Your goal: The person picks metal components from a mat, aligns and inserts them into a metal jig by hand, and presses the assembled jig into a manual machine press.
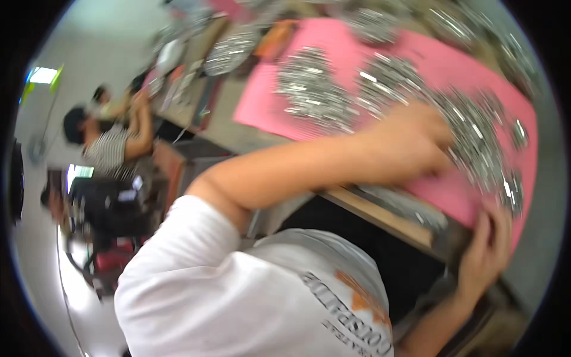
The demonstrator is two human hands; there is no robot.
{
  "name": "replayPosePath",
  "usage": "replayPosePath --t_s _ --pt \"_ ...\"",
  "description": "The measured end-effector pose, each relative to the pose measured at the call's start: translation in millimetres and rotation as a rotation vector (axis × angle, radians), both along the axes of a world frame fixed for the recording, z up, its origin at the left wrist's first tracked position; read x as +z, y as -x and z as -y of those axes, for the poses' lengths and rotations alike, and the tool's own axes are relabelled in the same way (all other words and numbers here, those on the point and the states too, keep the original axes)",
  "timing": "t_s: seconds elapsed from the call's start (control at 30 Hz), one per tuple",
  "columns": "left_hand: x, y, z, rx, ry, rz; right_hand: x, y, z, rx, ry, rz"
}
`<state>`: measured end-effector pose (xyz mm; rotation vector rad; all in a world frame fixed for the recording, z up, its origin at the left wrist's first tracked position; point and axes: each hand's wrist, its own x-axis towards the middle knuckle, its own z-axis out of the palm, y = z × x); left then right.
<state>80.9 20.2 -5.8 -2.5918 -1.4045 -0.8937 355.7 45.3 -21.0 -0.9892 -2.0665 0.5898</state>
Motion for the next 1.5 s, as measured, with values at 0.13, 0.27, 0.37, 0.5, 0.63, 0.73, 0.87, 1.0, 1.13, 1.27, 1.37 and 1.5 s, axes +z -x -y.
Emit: replayPosePath --t_s 0.13,0.27,0.37,0.5,0.63,0.73,0.87,1.0,1.13,1.27,1.37,1.5 --pt "-2 -12 15 0.059 -0.26 -0.159 -24 -32 17 -0.058 0.022 -0.096" --pt "-10 -23 29 0.073 -0.281 -0.117 -20 -45 32 -0.099 0.125 -0.13" --pt "-21 -27 18 0.046 -0.31 -0.116 -18 -43 38 -0.231 0.093 -0.106" --pt "-34 -21 10 -0.015 -0.096 -0.117 -28 -29 34 -0.234 0.199 -0.089" --pt "-35 5 -4 -0.01 0.029 -0.07 -21 26 28 -0.033 0.197 -0.171" --pt "-30 -1 -11 -0.007 0.127 -0.08 -31 21 15 0.087 0.221 -0.203" --pt "-22 3 -6 0.006 0.128 -0.085 -33 31 18 0.118 0.228 -0.225" --pt "-18 -1 -6 0.082 0.155 -0.05 -31 35 17 0.147 0.219 -0.231" --pt "-16 1 -4 0.062 0.147 -0.058 -34 36 14 0.155 0.177 -0.203" --pt "-17 -7 -1 0.127 0.199 -0.076 -38 35 13 0.156 0.142 -0.198" --pt "-16 -17 6 0.146 0.242 0.054 -37 36 13 0.138 0.093 -0.159" --pt "-15 -32 22 0.101 0.304 0.22 -36 38 13 0.112 0.069 -0.138"
